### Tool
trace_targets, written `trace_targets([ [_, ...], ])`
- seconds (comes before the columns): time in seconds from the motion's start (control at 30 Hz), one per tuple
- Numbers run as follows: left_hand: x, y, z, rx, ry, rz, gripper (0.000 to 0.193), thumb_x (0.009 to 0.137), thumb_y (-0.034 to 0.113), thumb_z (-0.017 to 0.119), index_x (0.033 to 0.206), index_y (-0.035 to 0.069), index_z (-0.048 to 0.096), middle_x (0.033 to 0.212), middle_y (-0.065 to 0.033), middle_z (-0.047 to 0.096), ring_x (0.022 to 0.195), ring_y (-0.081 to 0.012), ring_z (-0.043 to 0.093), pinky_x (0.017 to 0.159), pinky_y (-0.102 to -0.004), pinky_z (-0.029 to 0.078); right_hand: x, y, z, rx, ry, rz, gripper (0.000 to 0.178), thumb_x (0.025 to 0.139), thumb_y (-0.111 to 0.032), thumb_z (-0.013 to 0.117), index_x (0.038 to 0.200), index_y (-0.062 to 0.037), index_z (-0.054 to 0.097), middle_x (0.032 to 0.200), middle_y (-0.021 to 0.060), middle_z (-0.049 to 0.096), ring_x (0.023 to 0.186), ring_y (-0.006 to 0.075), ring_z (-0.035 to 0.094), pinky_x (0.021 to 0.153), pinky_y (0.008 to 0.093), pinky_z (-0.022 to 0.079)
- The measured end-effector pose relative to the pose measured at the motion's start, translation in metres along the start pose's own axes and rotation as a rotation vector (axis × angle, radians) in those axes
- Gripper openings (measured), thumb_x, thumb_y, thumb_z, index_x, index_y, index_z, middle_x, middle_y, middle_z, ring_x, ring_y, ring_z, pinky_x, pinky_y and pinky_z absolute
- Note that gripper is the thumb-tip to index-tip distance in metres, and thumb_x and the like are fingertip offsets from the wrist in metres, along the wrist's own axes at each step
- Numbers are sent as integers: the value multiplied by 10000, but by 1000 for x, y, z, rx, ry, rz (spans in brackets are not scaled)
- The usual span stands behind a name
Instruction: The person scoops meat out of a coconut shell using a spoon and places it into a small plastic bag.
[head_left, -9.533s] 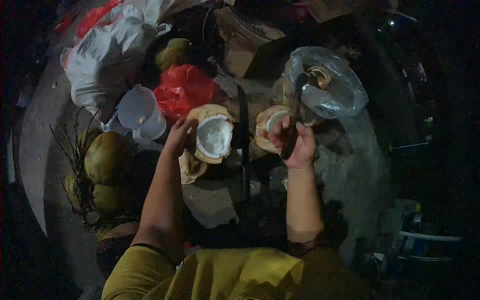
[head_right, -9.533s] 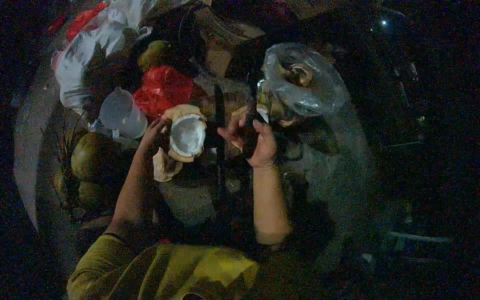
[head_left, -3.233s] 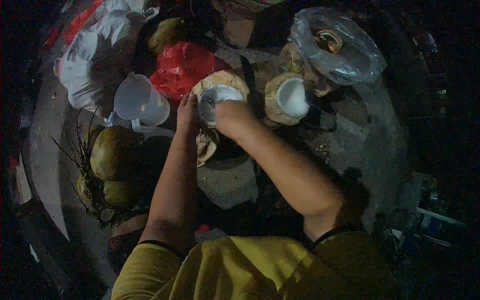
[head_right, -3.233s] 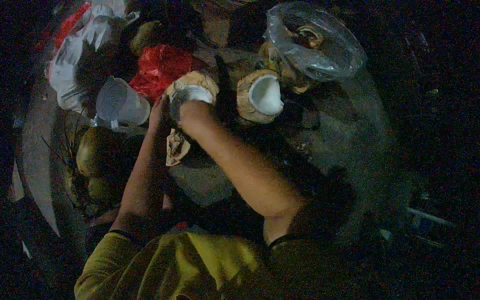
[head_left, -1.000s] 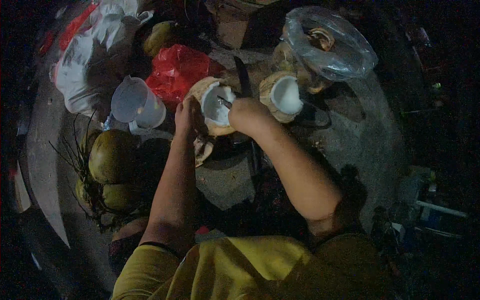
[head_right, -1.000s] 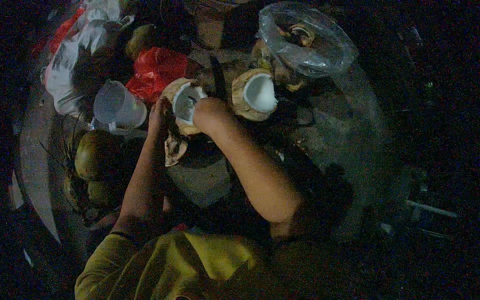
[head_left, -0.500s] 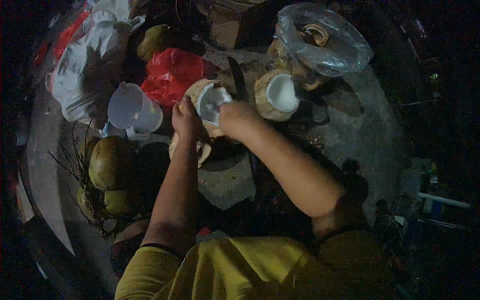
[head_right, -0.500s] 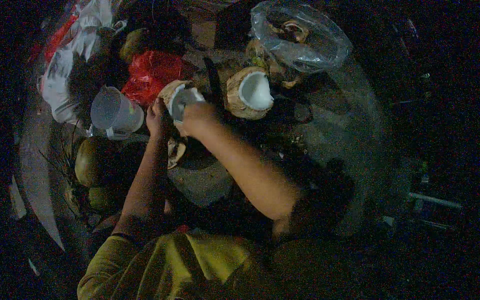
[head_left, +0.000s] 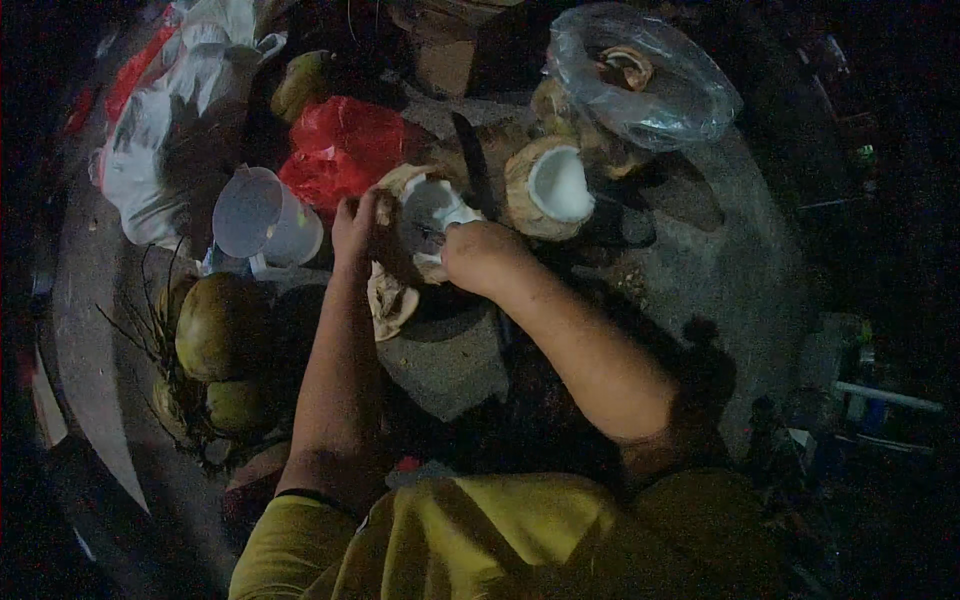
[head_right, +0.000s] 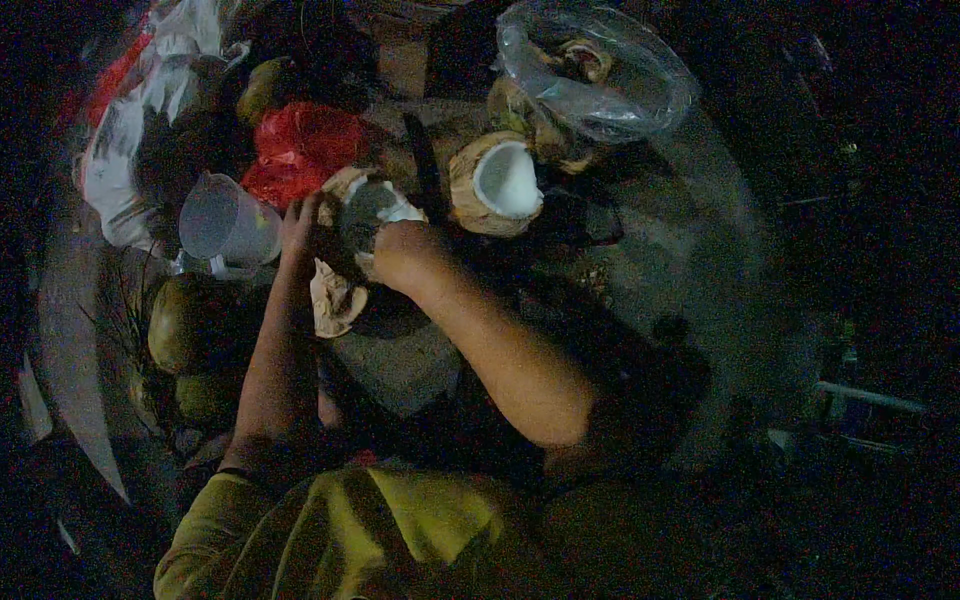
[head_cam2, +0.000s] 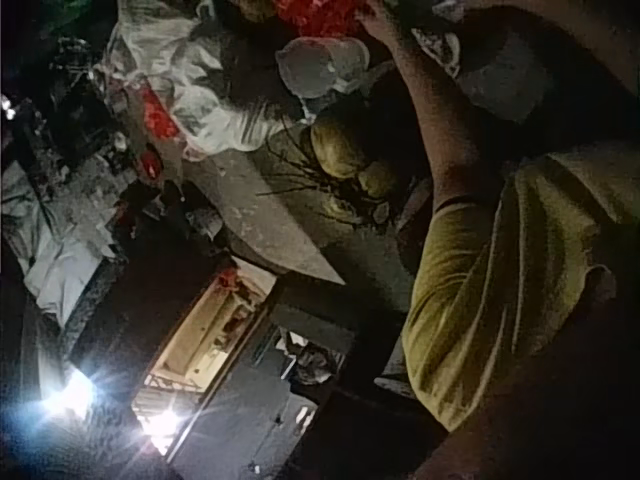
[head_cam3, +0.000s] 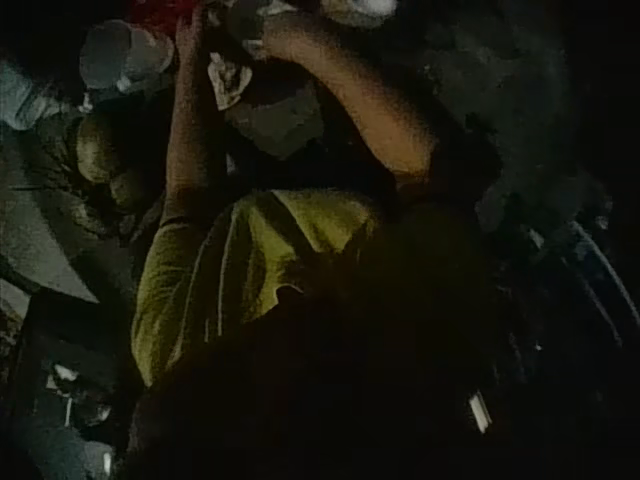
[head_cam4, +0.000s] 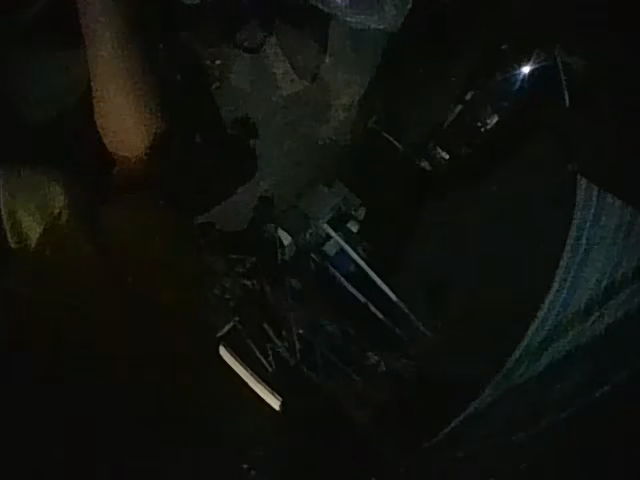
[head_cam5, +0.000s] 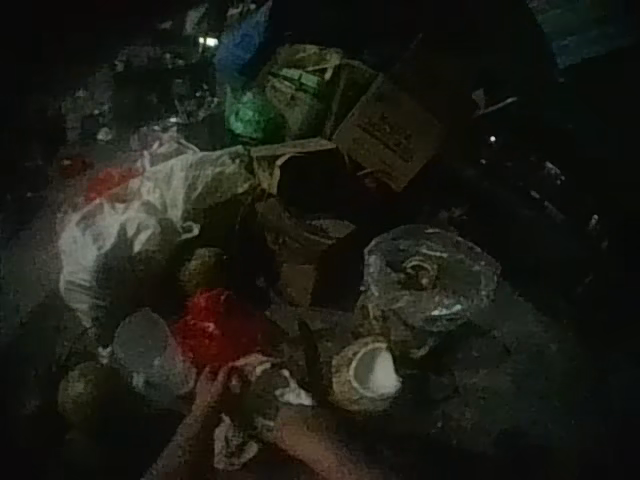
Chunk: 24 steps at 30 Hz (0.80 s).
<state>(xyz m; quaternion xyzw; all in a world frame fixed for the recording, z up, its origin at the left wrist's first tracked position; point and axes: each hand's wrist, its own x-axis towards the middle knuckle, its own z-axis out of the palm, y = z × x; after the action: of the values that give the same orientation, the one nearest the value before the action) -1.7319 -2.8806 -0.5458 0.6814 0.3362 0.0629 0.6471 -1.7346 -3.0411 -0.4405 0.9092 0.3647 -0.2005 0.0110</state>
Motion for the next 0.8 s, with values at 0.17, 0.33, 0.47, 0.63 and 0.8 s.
trace_targets([
  [0.17, -12, 8, -9, 257, -110, -11, 580, 708, 483, 462, 999, -18, 479, 917, -158, 524, 840, -249, 501, 722, -322, 378, 7, 3, -9, 107, -80, 146, 219, 666, -117, 428, 790, 16, 550, 818, 184, 547, 746, 312, 541, 646, 401, 425],
  [0.33, -19, 1, -4, 6, -7, 2, 565, 729, 446, 473, 1004, -48, 461, 899, -134, 528, 819, -197, 496, 718, -287, 369, 25, -2, -15, 356, 5, 390, 234, 677, -125, 434, 827, 11, 552, 844, 173, 550, 779, 288, 540, 672, 386, 423],
  [0.47, -12, -3, 11, -96, -28, 99, 597, 735, 447, 457, 1025, -75, 431, 931, -162, 515, 851, -224, 493, 731, -290, 366, 52, 14, 11, 355, 41, 378, 235, 683, -123, 430, 831, 10, 555, 838, 172, 554, 764, 274, 548, 677, 379, 424],
  [0.63, 0, -27, 12, 210, 204, 149, 556, 746, 444, 422, 1026, -36, 446, 951, -193, 514, 886, -289, 494, 736, -335, 371, 53, -16, 17, 229, 40, 199, 224, 681, -121, 421, 801, 12, 556, 774, 162, 566, 726, 283, 554, 647, 377, 432],
  [0.8, -3, -18, 13, 245, 200, 185, 500, 750, 437, 410, 1015, 17, 473, 907, -204, 528, 844, -321, 508, 719, -359, 379, 24, -13, 8, 232, -24, 136, 220, 680, -150, 431, 778, 5, 554, 742, 175, 561, 713, 299, 551, 639, 377, 431],
])
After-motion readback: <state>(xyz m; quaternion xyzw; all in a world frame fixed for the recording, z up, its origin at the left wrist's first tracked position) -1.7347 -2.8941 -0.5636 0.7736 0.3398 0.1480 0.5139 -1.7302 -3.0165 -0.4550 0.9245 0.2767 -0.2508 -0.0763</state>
